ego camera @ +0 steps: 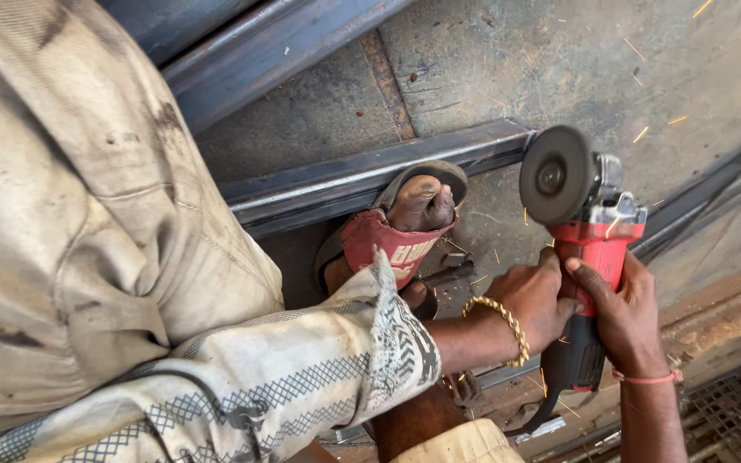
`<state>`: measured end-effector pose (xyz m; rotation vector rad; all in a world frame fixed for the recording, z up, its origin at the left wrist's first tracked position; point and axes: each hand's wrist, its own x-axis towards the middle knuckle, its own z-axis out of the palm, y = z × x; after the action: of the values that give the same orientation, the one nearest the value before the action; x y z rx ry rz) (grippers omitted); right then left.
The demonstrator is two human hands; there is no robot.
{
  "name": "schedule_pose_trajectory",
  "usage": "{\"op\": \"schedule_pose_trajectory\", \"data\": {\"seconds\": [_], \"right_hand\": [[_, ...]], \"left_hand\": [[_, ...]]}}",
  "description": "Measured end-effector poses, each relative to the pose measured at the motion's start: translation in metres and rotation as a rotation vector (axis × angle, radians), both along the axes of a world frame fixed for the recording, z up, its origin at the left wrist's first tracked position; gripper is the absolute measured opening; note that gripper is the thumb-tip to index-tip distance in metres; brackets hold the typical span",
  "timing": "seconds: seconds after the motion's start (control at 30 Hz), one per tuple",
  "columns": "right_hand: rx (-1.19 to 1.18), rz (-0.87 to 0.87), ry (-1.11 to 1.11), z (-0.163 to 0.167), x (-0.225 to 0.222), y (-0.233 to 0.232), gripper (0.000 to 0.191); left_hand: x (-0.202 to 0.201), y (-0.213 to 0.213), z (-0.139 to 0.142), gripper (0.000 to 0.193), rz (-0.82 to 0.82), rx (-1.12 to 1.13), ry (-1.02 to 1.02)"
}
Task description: The person sits on the ground and uses an angle grinder to grind and deburr the cut ends of square steel tubes, holding each bar steady with the feet and hands while sparks fly, repositioning the bars to grind different ends.
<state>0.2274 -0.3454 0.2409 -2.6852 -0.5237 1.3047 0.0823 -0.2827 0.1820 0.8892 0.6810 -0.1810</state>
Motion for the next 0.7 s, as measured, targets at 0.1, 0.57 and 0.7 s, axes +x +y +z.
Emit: {"op": "schedule_pose_trajectory", "data": {"seconds": [0.1,0.57,0.7], "right_hand": [[0.06,-0.048,0.028,-0.002,-0.002,-0.003,0.034],[0.08,-0.023,0.008,-0.005,0.0,0.001,0.038],[0.103,-0.013,0.014,-0.006,-0.001,0.0,0.037]], "left_hand": [[-0.003,-0.004,0.0,0.05,-0.025,-0.032,0.037],[-0.007,0.011,0.0,0.05,0.058,-0.007,-0.013],[-0.007,0.009,-0.002,0.045,0.067,0.002,0.0]]}}
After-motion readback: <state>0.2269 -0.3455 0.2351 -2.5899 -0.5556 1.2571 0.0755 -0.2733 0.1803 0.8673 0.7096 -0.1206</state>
